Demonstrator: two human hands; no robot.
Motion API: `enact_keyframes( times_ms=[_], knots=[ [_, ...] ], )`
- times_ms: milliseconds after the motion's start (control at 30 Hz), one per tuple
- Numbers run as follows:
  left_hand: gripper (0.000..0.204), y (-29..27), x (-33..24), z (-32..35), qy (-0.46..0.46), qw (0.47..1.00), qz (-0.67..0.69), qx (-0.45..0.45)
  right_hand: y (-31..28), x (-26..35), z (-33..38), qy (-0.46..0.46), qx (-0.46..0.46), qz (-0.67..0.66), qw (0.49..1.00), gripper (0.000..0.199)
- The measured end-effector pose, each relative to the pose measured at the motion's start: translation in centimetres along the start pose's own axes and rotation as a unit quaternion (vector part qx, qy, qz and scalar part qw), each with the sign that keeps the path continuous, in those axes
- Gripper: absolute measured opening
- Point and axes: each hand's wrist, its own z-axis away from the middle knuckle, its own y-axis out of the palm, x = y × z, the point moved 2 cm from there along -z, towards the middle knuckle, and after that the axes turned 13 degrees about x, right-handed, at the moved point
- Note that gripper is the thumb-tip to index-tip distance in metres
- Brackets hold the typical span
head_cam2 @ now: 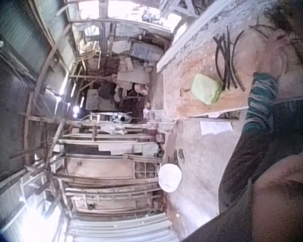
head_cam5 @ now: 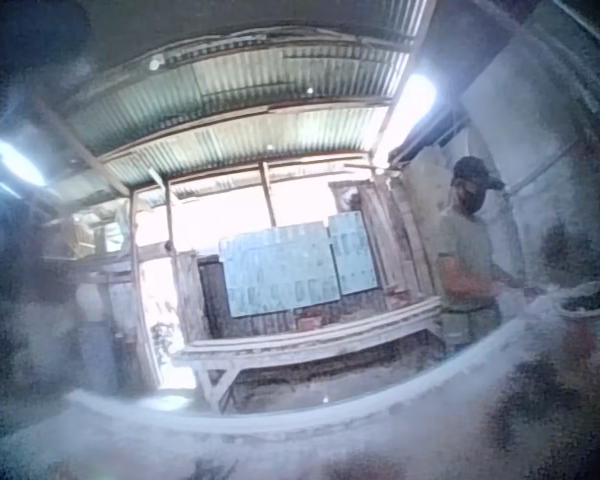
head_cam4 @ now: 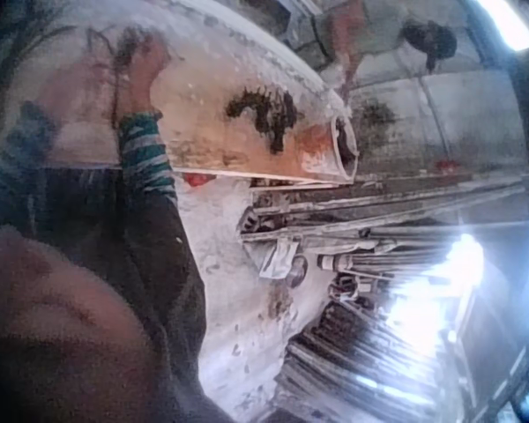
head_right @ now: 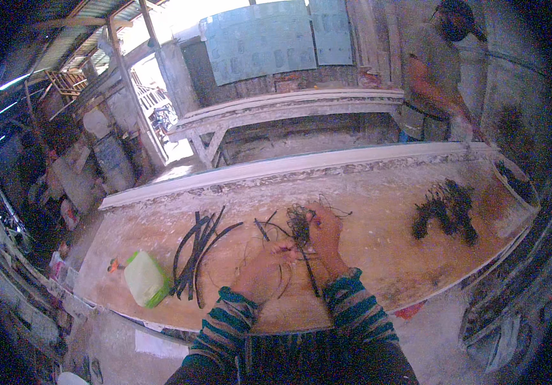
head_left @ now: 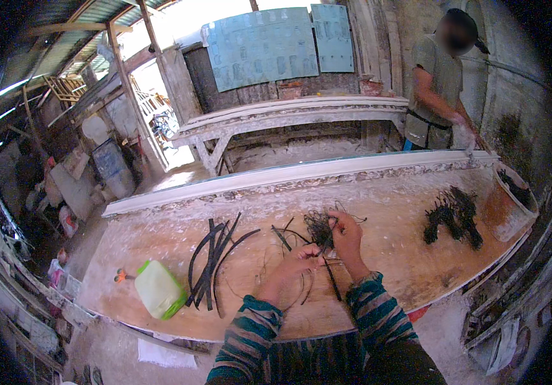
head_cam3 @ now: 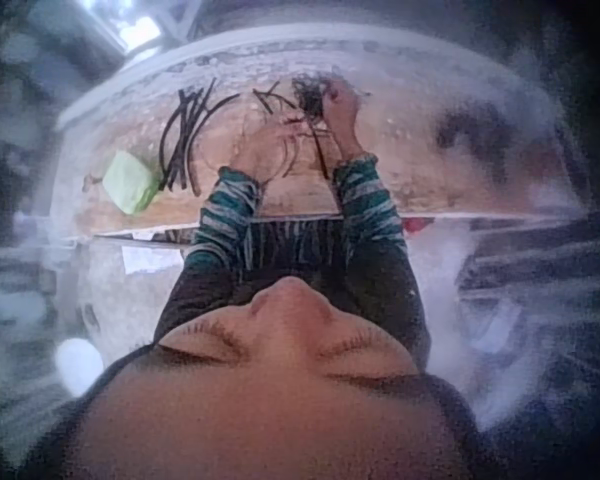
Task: The person stands at a workbench and repeatedly picks up, separates, and sorts thin black strips of material by hand. A coworker in the background works on a separate white object.
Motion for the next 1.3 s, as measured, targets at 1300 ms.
enact_keyframes(
  times_ms=[1300],
  knots=[
    [0.008,-1.6,-0.5,-0.1,-0.031,0.989,-0.141,-0.035,-0.4,-2.0,-0.5,0.066,0.101,-0.108,0.987,0.013]
  ],
)
